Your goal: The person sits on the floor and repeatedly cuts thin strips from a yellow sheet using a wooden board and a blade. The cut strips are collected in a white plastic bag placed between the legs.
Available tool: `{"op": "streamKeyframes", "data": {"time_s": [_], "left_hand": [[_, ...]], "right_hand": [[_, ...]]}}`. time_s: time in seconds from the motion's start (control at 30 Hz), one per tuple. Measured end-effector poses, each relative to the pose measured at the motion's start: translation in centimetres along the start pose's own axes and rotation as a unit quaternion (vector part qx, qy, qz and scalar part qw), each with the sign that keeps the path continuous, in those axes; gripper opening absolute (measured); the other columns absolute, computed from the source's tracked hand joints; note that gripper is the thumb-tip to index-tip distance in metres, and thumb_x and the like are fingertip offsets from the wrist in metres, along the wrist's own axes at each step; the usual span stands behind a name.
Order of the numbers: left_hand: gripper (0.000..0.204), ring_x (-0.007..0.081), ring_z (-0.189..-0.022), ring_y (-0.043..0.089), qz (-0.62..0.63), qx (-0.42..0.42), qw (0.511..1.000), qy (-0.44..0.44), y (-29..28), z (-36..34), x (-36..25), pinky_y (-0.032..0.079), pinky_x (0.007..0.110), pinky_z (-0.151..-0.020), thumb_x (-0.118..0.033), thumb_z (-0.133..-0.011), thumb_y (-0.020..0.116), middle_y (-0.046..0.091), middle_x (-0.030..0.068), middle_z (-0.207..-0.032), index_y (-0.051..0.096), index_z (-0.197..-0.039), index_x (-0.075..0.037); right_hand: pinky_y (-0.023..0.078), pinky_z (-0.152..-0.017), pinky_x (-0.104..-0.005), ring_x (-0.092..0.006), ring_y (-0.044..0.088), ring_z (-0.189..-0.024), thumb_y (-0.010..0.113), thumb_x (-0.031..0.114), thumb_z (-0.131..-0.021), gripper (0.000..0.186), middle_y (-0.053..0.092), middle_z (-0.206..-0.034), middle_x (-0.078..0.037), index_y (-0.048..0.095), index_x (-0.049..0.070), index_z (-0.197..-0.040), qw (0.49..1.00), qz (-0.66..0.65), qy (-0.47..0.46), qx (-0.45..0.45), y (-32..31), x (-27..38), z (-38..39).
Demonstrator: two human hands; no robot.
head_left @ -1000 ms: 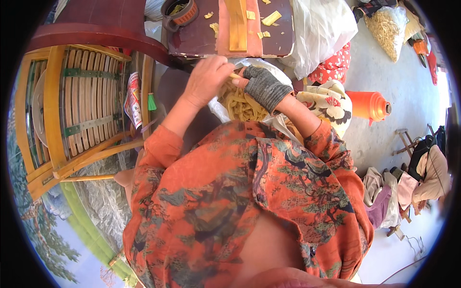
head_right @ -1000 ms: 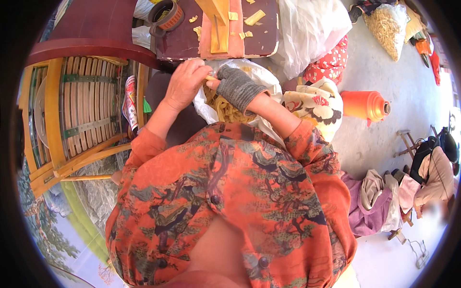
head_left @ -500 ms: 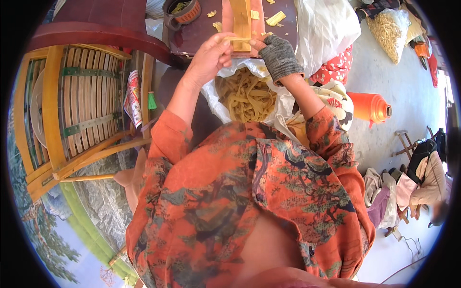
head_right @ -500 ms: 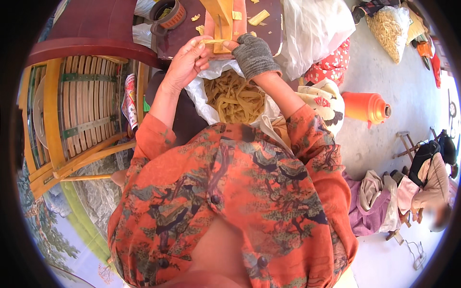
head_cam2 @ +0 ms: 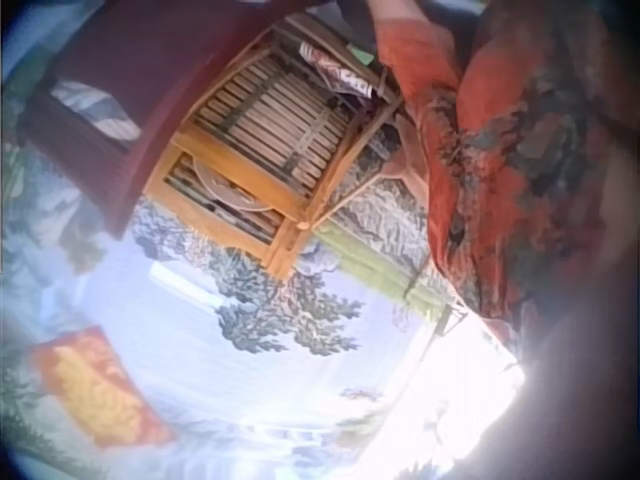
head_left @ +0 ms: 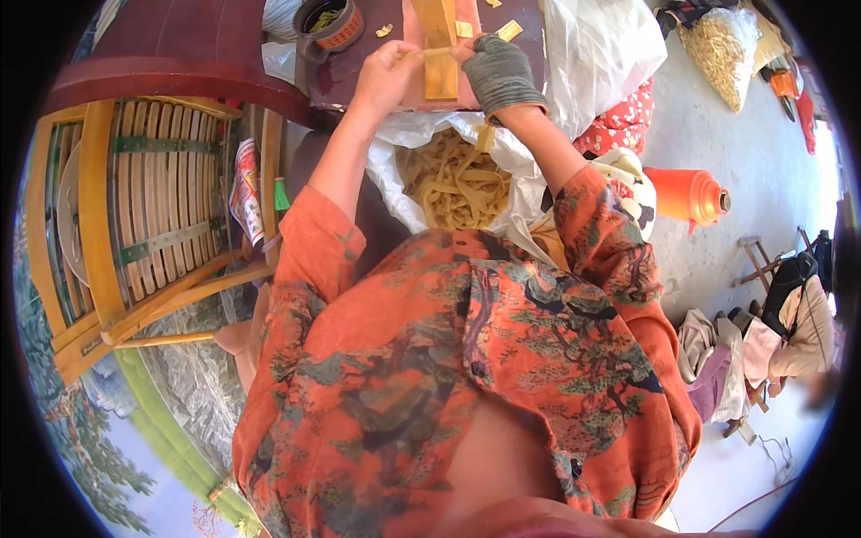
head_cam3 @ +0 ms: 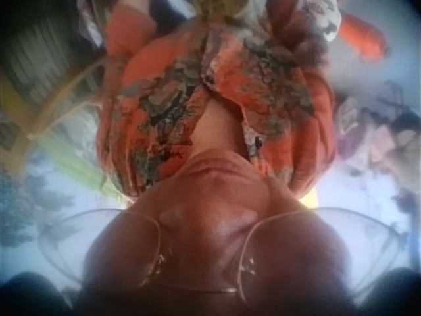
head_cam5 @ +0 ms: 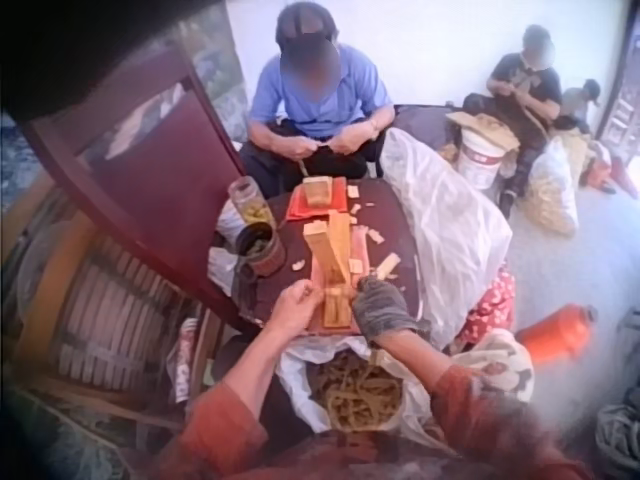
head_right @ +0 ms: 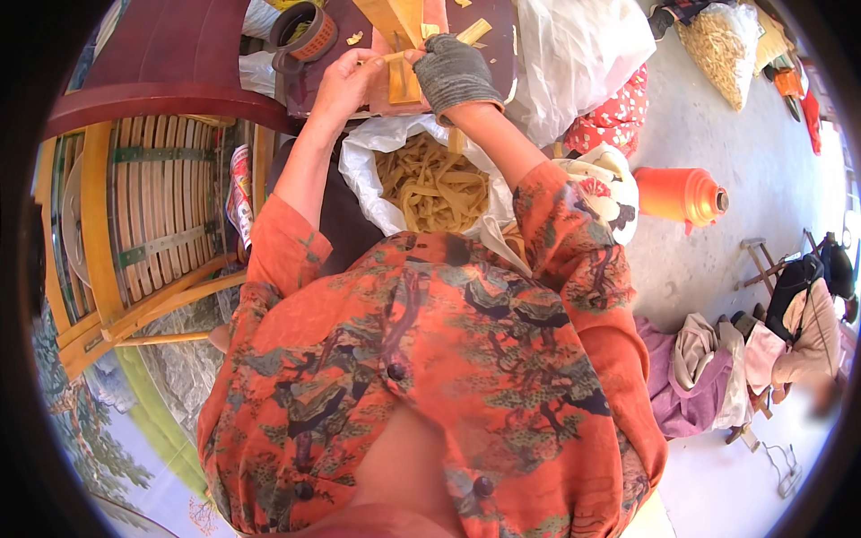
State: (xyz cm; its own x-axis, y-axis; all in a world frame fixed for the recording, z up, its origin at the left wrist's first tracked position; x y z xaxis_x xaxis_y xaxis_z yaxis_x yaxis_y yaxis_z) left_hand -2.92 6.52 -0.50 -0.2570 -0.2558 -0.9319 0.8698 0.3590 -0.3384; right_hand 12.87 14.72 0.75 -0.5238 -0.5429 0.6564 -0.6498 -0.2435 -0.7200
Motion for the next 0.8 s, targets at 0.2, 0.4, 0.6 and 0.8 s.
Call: {"op": "streamKeyframes", "data": {"time_s": [0.2, 0.4, 0.6, 0.8], "left_hand": [[0.025, 0.0314, -0.088, 0.059, -0.175, -0.015, 0.984, 0.009, 0.4, 1.3, 1.0, 0.046, 0.038, -0.078, -0.023, -0.08, 0.055, 0.062, 0.014, -0.091, 0.062, -0.097, -0.005], [0.024, 0.0221, -0.089, 0.056, 0.067, 0.129, 0.988, -0.058, 2.5, 9.6, 2.4, 0.044, 0.033, -0.082, -0.025, -0.089, 0.054, 0.059, 0.005, -0.1, 0.062, -0.101, -0.006], [0.025, 0.0148, -0.077, 0.056, 0.624, 0.202, 0.728, -0.199, 2.3, 10.8, 2.0, 0.045, 0.027, -0.071, -0.02, -0.092, 0.049, 0.062, 0.0067, -0.088, 0.057, -0.101, 0.002], [0.022, 0.0101, -0.081, 0.055, 0.452, 0.093, 0.862, -0.211, 3.3, 12.6, -1.5, 0.044, 0.024, -0.07, -0.015, -0.091, 0.048, 0.059, 0.0023, -0.099, 0.055, -0.109, -0.005]], "right_hand": [[0.048, -0.076, -0.0411, -0.0354, 0.059, -0.082, 0.053, 0.023, -0.08, 0.024, 0.062, -0.086, -0.018, 0.064, 0.006, -0.092, 0.985, 0.141, -0.019, 0.098, 4.4, -6.2, 1.1], [0.045, -0.073, -0.0408, -0.0325, 0.057, -0.08, 0.052, 0.026, -0.086, 0.019, 0.059, -0.082, -0.014, 0.061, 0.01, -0.092, 0.995, -0.041, -0.089, -0.036, -1.7, 4.3, 5.9], [0.045, -0.072, -0.0379, -0.0292, 0.057, -0.077, 0.053, 0.025, -0.088, 0.019, 0.058, -0.079, -0.012, 0.06, 0.01, -0.097, 0.965, -0.201, -0.168, 0.028, 0.7, 6.1, 10.7], [0.044, -0.069, -0.0343, -0.0267, 0.056, -0.074, 0.054, 0.031, -0.088, 0.028, 0.057, -0.077, -0.013, 0.056, 0.003, -0.09, 0.881, -0.451, 0.079, 0.114, 0.3, 6.2, 10.0]]}}
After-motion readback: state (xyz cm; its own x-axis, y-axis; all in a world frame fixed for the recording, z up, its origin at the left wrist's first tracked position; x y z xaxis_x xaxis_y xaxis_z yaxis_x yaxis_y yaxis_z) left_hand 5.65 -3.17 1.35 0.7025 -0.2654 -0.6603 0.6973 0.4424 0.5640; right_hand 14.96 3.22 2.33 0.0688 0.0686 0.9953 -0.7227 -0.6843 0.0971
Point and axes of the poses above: each hand's wrist, its own z-axis away from the middle knuckle, its own y-axis out of the palm, x = y × z, the point moved 2 cm from there along -z, towards the middle knuckle
